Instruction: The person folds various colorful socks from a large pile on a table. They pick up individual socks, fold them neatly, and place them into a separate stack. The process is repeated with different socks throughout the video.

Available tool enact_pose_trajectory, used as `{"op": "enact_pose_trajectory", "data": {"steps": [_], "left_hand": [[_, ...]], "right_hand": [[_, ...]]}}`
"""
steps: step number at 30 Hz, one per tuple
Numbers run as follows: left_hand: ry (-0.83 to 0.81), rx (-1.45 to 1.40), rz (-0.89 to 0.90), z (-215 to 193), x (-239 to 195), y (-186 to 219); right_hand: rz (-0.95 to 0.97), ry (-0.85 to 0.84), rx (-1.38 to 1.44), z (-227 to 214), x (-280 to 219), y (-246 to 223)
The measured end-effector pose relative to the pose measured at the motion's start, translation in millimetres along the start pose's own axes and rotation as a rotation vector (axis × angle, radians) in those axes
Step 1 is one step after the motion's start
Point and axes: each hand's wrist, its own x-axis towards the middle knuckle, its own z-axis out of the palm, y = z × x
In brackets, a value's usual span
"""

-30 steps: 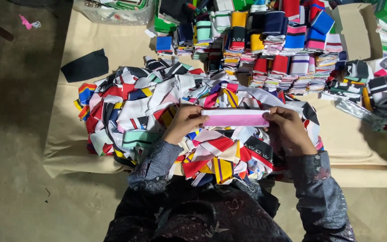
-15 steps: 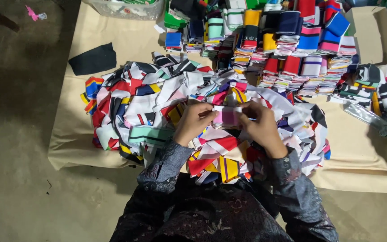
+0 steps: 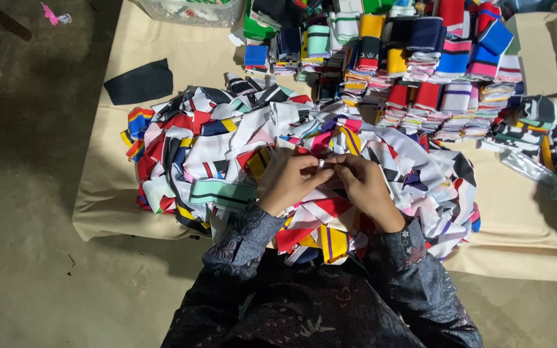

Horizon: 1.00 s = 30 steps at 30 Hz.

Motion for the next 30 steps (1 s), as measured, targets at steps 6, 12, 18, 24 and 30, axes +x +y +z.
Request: {"op": "enact_pose_trajectory", "data": {"steps": [6,12,18,24,30], "left_hand": [[-0.154,0.270,0.320,0.1,3.8,10.6],[-0.216,0.310,0.668,7.1,14.0,6.0],[-0.151,0.320,0.630,8.8,14.1,-28.7],[-0.101,0.467,0.690,16.7,17.7,-49.6],[-0.112,0.488,0.720,14.1,20.3,-49.8]], "right_hand": [[-0.603,0.114,-0.253,-16.6,-3.4,18.7],[-0.744,0.095,-0.285,-31.2,13.2,81.5],[-0.628,-0.001,-0.377,-27.6,2.5,47.3],[-0.618,-0.026,-0.645,-24.6,12.4,76.7],[-0.645,-0.024,-0.768,-21.9,16.8,88.3]]}}
